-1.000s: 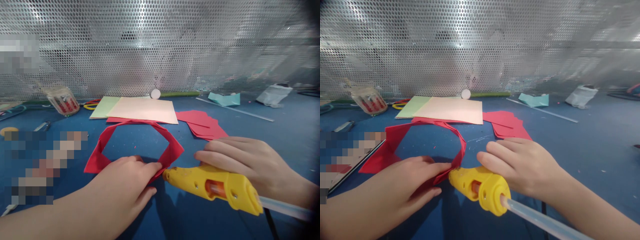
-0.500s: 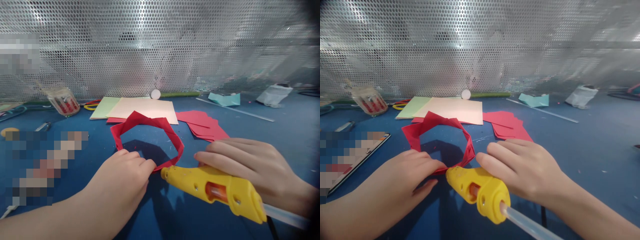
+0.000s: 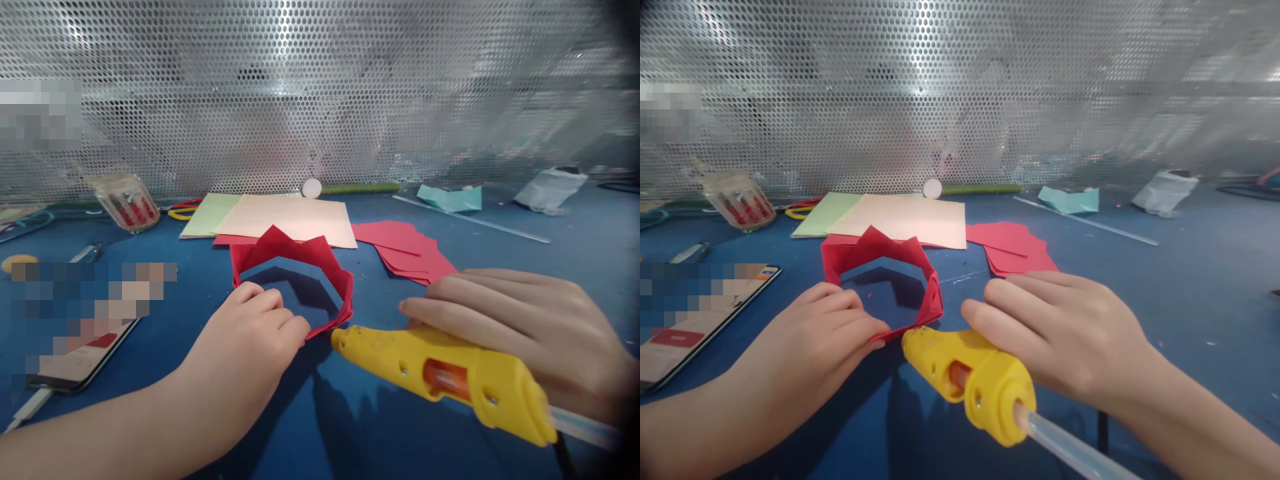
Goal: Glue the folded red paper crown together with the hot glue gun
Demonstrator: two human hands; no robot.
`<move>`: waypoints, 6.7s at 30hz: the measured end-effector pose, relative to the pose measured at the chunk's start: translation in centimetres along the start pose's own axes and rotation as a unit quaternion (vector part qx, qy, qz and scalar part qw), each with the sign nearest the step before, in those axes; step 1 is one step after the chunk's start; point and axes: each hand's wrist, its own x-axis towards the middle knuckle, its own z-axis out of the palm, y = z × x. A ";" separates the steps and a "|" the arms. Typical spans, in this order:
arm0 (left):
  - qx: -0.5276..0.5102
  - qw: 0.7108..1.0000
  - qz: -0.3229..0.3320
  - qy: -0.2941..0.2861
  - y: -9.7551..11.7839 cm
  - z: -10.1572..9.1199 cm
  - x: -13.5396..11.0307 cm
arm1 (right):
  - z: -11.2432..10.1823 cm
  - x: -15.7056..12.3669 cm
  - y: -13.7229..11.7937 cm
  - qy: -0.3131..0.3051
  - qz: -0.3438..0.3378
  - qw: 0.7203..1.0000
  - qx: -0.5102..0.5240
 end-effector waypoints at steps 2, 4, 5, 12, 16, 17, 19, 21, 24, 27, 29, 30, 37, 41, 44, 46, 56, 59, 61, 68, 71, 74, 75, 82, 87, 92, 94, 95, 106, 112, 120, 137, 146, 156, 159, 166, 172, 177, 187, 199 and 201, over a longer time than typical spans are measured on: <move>-0.018 0.999 -0.023 -0.020 0.0 -0.3 0.1 | 0.0 0.0 0.0 -0.007 -0.006 1.000 -0.020; -0.032 0.998 -0.048 -0.034 0.0 -0.5 0.2 | 0.1 0.0 0.1 -0.007 -0.008 0.999 -0.031; -0.040 0.996 -0.060 -0.043 0.0 -0.6 0.2 | 0.1 0.0 0.1 -0.007 -0.006 0.999 -0.034; -0.102 0.982 -0.124 -0.102 0.0 -1.3 0.4 | 0.1 0.1 0.4 -0.016 -0.007 1.000 -0.020; -0.105 0.984 -0.114 -0.089 -0.1 -1.4 0.6 | 0.1 0.1 0.5 -0.032 -0.003 0.999 -0.003; -0.104 0.985 -0.110 -0.079 -0.2 -1.3 0.6 | 0.0 0.1 0.5 -0.040 -0.001 0.999 0.003; -0.107 0.986 -0.108 -0.073 -0.2 -1.1 0.5 | -0.1 0.1 0.6 -0.059 -0.010 0.998 0.015; -0.112 0.984 -0.115 -0.080 -0.2 -1.1 0.5 | -0.2 0.2 0.8 -0.070 -0.024 0.997 0.021; -0.116 0.980 -0.128 -0.099 -0.1 -1.2 0.5 | -0.4 0.4 1.1 -0.074 -0.041 0.996 0.026; -0.106 0.981 -0.125 -0.107 0.0 -1.5 0.5 | -0.5 0.5 1.1 -0.076 -0.050 0.996 0.022; -0.094 0.981 -0.125 -0.114 0.0 -1.6 0.6 | -0.5 0.6 1.1 -0.077 -0.050 0.996 0.019; -0.088 0.981 -0.126 -0.120 0.0 -1.7 0.6 | -0.5 0.6 1.1 -0.078 -0.051 0.995 0.020; -0.099 0.979 -0.130 -0.122 0.0 -2.2 1.1 | -0.4 0.5 1.4 -0.091 -0.045 0.994 0.032; -0.122 0.976 -0.119 -0.139 0.3 -2.3 1.2 | -0.5 0.3 1.4 -0.093 -0.041 0.994 0.034; -0.113 0.979 -0.115 -0.124 0.2 -2.6 0.9 | -0.5 0.2 1.4 -0.092 -0.045 0.994 0.038; -0.109 0.985 -0.103 -0.088 0.1 -2.8 0.7 | -0.5 0.2 1.5 -0.087 -0.045 0.994 0.037; -0.176 0.960 -0.187 -0.116 0.8 -2.2 1.0 | -0.6 0.3 1.4 -0.090 -0.040 0.994 0.038; -0.176 0.962 -0.176 -0.113 0.4 -1.6 1.0 | -0.5 0.4 1.4 -0.087 -0.044 0.995 0.039; -0.184 0.959 -0.176 -0.124 0.1 -1.6 1.0 | -0.5 0.5 1.5 -0.075 -0.047 0.995 0.039; -0.131 0.962 -0.160 -0.176 -0.1 -3.2 0.7 | 0.0 -0.3 1.4 -0.058 -0.014 0.996 0.067; -0.122 0.954 -0.177 -0.208 0.4 -4.0 0.6 | 0.4 -0.6 1.1 -0.030 0.047 0.995 0.084; -0.143 0.950 -0.187 -0.203 0.9 -4.1 0.9 | 0.4 -0.3 0.8 0.000 0.125 0.987 0.102; -0.155 0.948 -0.197 -0.196 1.0 -3.9 1.1 | 0.4 -0.1 0.8 0.005 0.148 0.983 0.112; -0.300 0.912 -0.240 -0.143 0.9 -1.8 1.8 | 1.3 0.2 0.8 -0.017 0.186 0.962 0.201; -0.295 0.914 -0.236 -0.146 0.9 -1.6 1.8 | 1.6 -0.2 0.9 -0.029 0.180 0.963 0.200; -0.285 0.920 -0.230 -0.136 0.9 -1.5 1.8 | 1.3 0.1 0.9 -0.045 0.169 0.963 0.202; -0.286 0.920 -0.229 -0.135 0.9 -1.4 1.9 | 1.3 0.2 0.8 -0.050 0.168 0.963 0.204; -0.289 0.919 -0.230 -0.135 0.9 -1.4 1.9 | 1.4 0.2 0.7 -0.052 0.167 0.963 0.205; -0.317 0.915 -0.222 -0.120 0.8 -1.2 1.8 | 2.0 -0.1 0.5 -0.080 0.168 0.954 0.233; -0.285 0.920 -0.227 -0.147 0.9 -1.6 2.0 | 1.8 -0.4 0.9 -0.098 0.145 0.955 0.239; -0.275 0.918 -0.246 -0.145 0.8 -1.9 1.8 | 1.7 -0.8 1.2 -0.127 0.128 0.952 0.245; -0.243 0.929 -0.224 -0.167 0.6 -1.9 2.0 | 1.6 -0.7 1.6 -0.081 0.048 0.987 0.132; -0.212 0.952 -0.151 -0.164 0.5 -2.1 1.9 | 0.7 -0.7 2.4 -0.089 -0.081 0.986 0.113; -0.180 0.952 -0.143 -0.203 0.6 -1.9 1.7 | 0.8 -0.4 2.6 -0.039 -0.140 0.986 0.079; -0.174 0.952 -0.150 -0.201 0.7 -1.9 1.5 | 0.9 -0.4 2.7 -0.037 -0.146 0.986 0.075; -0.170 0.954 -0.149 -0.197 0.8 -1.9 1.8 | 1.1 -0.1 2.3 -0.020 -0.149 0.986 0.075; -0.158 0.955 -0.148 -0.205 0.9 -2.0 2.0 | 1.1 -0.1 2.3 -0.009 -0.154 0.985 0.073; -0.153 0.956 -0.150 -0.203 0.8 -1.8 1.8 | 1.3 -0.1 2.1 -0.012 -0.149 0.984 0.092; -0.156 0.953 -0.164 -0.204 0.9 -1.7 1.8 | 1.8 -0.4 1.7 -0.005 -0.123 0.984 0.131; -0.156 0.954 -0.174 -0.190 1.0 -1.5 1.8 | 1.9 -0.1 1.5 0.001 -0.081 0.982 0.173; -0.165 0.953 -0.172 -0.185 0.9 -1.5 1.8 | 1.8 -0.1 1.5 0.001 -0.082 0.982 0.170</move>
